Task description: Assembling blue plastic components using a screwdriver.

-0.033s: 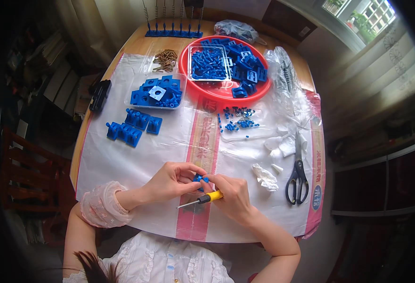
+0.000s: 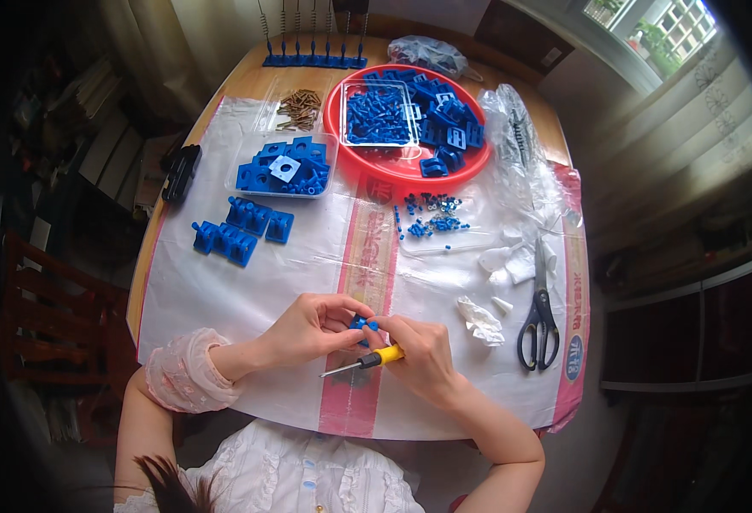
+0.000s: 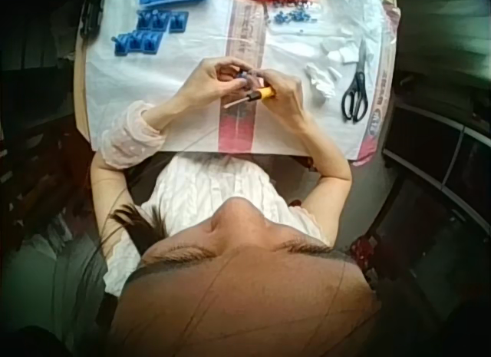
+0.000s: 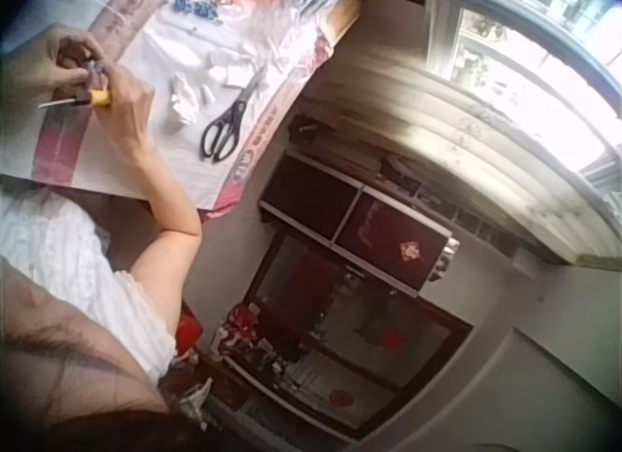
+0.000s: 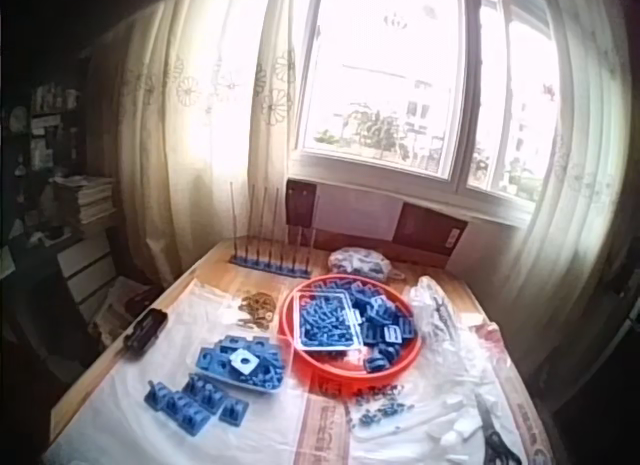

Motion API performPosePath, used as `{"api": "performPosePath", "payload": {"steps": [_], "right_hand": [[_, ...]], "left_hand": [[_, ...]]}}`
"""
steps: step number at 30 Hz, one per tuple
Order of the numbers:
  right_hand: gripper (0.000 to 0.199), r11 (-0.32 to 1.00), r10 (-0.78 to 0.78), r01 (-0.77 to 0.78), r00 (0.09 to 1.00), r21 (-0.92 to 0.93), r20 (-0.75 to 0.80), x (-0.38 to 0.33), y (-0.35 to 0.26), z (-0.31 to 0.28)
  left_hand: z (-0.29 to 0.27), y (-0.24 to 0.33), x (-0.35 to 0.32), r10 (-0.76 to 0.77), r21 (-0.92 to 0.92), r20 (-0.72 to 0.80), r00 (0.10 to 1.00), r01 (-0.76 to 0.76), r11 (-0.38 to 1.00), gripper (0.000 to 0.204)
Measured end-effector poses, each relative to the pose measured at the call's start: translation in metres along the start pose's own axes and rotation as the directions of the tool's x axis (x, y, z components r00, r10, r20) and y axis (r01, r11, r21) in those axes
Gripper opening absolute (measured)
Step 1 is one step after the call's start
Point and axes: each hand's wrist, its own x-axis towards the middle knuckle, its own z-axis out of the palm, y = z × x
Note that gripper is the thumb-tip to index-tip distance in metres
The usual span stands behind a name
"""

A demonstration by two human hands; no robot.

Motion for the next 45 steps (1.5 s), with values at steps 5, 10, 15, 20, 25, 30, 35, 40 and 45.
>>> {"api": "performPosePath", "payload": {"steps": [5,10,15,20,25,30,35,40,45], "right_hand": [[0.013,0.999,0.004,-0.002,0.999,0.05,-0.041,0.001,0.002,0.002],[0.034,0.974,0.153,-0.157,0.987,0.166,0.04,0.002,-0.002,-0.005],[0.047,0.917,0.232,-0.238,0.971,0.319,0.058,0.007,-0.005,-0.019],[0.022,0.902,0.329,-0.325,0.944,0.286,0.037,0.004,0.007,-0.015],[0.017,0.977,0.185,-0.187,0.982,0.105,0.029,0.008,0.004,-0.013],[0.019,0.989,0.136,-0.133,0.99,0.058,-0.042,0.009,0.001,-0.012],[0.019,0.993,0.118,-0.118,0.992,0.008,-0.044,0.007,0.003,-0.012],[0.022,0.995,0.027,-0.037,0.994,-0.089,-0.104,0.008,0.006,-0.012],[0.025,0.976,-0.051,0.027,0.993,-0.215,-0.11,0.009,0.008,-0.017]], "left_hand": [[0.001,0.001,0.001,0.015,0.002,0.011,1.0,-0.015,1.0,0.024],[-0.003,0.005,0.004,-0.052,-0.216,-0.017,0.998,0.047,0.975,0.029],[-0.025,0.006,0.012,0.039,-0.218,-0.167,0.985,-0.075,0.973,0.027],[-0.043,0.016,0.017,0.009,-0.285,-0.224,0.974,-0.074,0.956,0.026],[-0.049,0.008,0.018,-0.024,-0.434,-0.174,0.984,-0.054,0.899,0.028],[-0.046,0.009,0.018,-0.039,-0.453,-0.137,0.99,-0.028,0.891,0.029],[-0.046,0.007,0.019,-0.022,-0.402,-0.135,0.991,-0.035,0.915,0.028],[-0.043,0.009,0.017,0.005,-0.366,-0.173,0.985,-0.069,0.928,0.025],[-0.046,0.011,0.017,-0.016,-0.291,-0.182,0.983,-0.038,0.956,0.021]]}}
